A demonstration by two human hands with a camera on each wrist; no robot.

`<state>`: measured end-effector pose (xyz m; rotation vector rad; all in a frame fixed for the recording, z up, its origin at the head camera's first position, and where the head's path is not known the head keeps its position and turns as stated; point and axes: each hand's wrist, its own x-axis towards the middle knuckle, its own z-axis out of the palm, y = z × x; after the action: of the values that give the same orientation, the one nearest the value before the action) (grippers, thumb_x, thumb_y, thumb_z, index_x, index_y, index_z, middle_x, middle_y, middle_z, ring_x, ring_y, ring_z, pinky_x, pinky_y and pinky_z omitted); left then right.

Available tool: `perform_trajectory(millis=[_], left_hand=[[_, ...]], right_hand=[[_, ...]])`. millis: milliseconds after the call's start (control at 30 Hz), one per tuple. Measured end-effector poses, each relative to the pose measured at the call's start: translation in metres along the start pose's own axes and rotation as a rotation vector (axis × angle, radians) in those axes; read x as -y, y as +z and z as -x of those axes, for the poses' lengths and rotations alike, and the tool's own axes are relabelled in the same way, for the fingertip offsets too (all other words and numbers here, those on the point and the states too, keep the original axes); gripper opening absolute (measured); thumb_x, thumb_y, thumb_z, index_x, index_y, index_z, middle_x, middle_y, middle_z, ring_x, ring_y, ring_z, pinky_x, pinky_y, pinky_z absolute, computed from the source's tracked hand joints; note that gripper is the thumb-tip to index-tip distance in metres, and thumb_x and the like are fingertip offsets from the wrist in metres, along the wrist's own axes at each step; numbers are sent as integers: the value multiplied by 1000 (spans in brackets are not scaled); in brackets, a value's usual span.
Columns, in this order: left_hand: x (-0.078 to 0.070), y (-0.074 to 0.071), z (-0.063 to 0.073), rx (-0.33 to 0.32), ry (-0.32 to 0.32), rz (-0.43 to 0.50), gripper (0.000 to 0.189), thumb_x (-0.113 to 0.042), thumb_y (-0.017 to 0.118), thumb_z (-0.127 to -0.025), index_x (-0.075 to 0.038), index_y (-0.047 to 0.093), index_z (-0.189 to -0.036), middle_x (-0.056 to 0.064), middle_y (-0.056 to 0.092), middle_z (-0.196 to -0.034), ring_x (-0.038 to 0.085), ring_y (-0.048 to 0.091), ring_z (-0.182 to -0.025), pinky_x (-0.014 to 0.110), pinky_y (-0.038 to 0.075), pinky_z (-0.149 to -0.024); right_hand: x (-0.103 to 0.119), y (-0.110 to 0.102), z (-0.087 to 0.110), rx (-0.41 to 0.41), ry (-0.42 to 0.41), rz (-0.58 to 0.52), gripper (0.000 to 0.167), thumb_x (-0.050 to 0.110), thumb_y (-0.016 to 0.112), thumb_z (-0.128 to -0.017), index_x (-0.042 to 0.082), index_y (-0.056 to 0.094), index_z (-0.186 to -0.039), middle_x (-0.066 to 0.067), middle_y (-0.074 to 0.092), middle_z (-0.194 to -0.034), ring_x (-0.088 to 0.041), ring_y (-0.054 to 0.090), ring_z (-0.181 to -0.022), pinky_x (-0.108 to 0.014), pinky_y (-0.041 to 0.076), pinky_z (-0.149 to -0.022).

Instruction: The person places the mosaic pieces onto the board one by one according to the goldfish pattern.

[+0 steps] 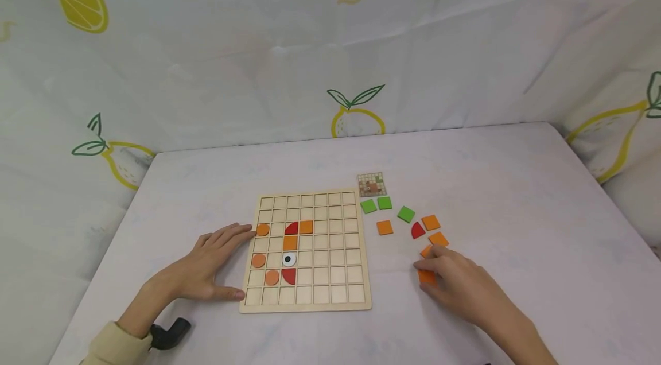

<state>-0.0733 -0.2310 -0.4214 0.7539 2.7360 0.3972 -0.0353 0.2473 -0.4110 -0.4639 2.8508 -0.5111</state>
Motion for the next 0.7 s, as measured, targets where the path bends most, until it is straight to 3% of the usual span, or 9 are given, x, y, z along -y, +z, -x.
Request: perform_trajectory(millis=[400, 700], left_hand=[[0, 0, 0, -3, 5, -1, 108, -70, 77, -73, -20, 34, -159, 6, 36, -165, 38, 31, -154, 67, 32, -113], [1, 1, 0, -8, 5, -4, 107, -70, 77, -73, -21, 34, -158, 5, 36, -165, 38, 31, -154, 67, 33, -113]], right_hand=[[0, 3, 0, -39, -9, -11, 29, 17, 89, -75, 10, 81, -102, 6, 70, -99, -8, 59, -84, -28, 56, -73], [7, 1, -4, -64, -27, -8, 23, 20, 87, -77, 13, 82, -99, 10, 69, -92, -2, 52, -75, -23, 49, -65]])
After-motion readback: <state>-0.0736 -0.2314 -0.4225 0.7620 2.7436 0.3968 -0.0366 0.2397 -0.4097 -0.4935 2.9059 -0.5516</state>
